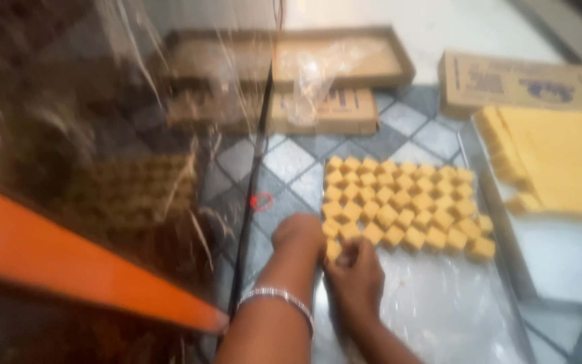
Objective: Arranging square yellow pieces of food onto a metal tray.
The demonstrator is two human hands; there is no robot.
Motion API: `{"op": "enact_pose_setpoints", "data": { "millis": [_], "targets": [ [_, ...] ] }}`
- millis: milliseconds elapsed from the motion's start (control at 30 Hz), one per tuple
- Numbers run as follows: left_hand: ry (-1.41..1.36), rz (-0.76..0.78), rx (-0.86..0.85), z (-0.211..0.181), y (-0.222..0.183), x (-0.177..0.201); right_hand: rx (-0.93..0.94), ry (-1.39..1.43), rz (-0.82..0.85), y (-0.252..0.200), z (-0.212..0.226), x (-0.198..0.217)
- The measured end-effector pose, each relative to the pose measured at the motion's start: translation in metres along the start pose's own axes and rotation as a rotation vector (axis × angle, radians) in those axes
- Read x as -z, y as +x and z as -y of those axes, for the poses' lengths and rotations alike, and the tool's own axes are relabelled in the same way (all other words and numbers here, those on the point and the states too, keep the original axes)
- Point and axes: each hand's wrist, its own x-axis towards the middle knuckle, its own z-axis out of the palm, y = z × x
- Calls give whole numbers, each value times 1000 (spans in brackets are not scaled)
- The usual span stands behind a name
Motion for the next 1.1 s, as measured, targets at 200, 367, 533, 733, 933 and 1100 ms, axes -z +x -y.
{"op": "enact_pose_setpoints", "data": {
  "millis": [200,367,533,733,933,1100],
  "targets": [
    [11,-7,6,-5,-4,3,19,116,70,-7,6,8],
    [21,-29,-2,-5,5,-1,52,95,72,-6,7,8],
    [-144,-18,62,-6,2,-1,77,84,70,-3,2,7],
    [-188,-12,164,-4,27,-20,335,-131,36,14,-45,33],
    [-475,9,268,3,27,-25,876,-651,940,65,-219,81],
    [-349,84,269,-5,10,-6,861,-843,1080,105,-403,51]
  ]
}}
